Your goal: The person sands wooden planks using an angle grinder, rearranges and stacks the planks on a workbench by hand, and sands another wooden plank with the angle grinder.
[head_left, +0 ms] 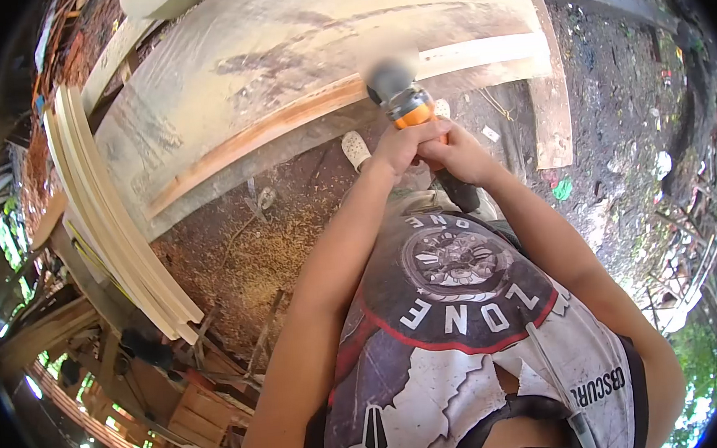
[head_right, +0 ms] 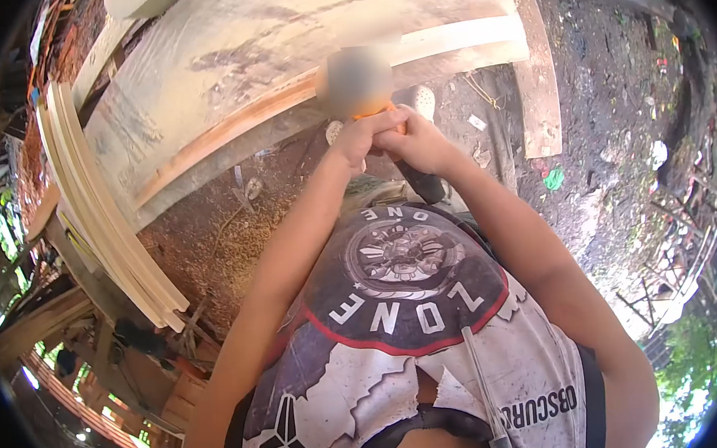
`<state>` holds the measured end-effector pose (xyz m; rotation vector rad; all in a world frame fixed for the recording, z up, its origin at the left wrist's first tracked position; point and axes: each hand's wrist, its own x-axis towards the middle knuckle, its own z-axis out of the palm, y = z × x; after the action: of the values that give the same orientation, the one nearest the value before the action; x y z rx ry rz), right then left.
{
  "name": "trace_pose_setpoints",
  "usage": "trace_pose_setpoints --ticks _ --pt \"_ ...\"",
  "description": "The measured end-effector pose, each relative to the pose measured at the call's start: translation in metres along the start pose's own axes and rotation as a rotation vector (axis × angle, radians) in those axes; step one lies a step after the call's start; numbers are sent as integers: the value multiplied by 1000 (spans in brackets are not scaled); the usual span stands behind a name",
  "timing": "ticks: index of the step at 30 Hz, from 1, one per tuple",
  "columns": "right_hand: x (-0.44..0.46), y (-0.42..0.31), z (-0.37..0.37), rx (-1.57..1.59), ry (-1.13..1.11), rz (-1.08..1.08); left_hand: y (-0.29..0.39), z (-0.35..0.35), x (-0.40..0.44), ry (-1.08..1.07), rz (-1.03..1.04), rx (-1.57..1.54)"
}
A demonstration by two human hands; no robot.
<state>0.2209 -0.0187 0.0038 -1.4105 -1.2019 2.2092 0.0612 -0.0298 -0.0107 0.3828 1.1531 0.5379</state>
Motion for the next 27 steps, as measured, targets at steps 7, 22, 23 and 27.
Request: trace_pose_setpoints --ticks 7,22,23,27 --pt "46 -8 101 -176 -156 33 -25 -100 -67 222 -29 -181" --pt "38 -25 98 -298 -168 118 -37 -94 -61 185 40 -275" --pt "30 -28 88 -266 -138 135 -35 -82 -55 150 65 -273" --pt "13 -13 45 -171 -46 106 -35 -42 -25 117 11 -229"
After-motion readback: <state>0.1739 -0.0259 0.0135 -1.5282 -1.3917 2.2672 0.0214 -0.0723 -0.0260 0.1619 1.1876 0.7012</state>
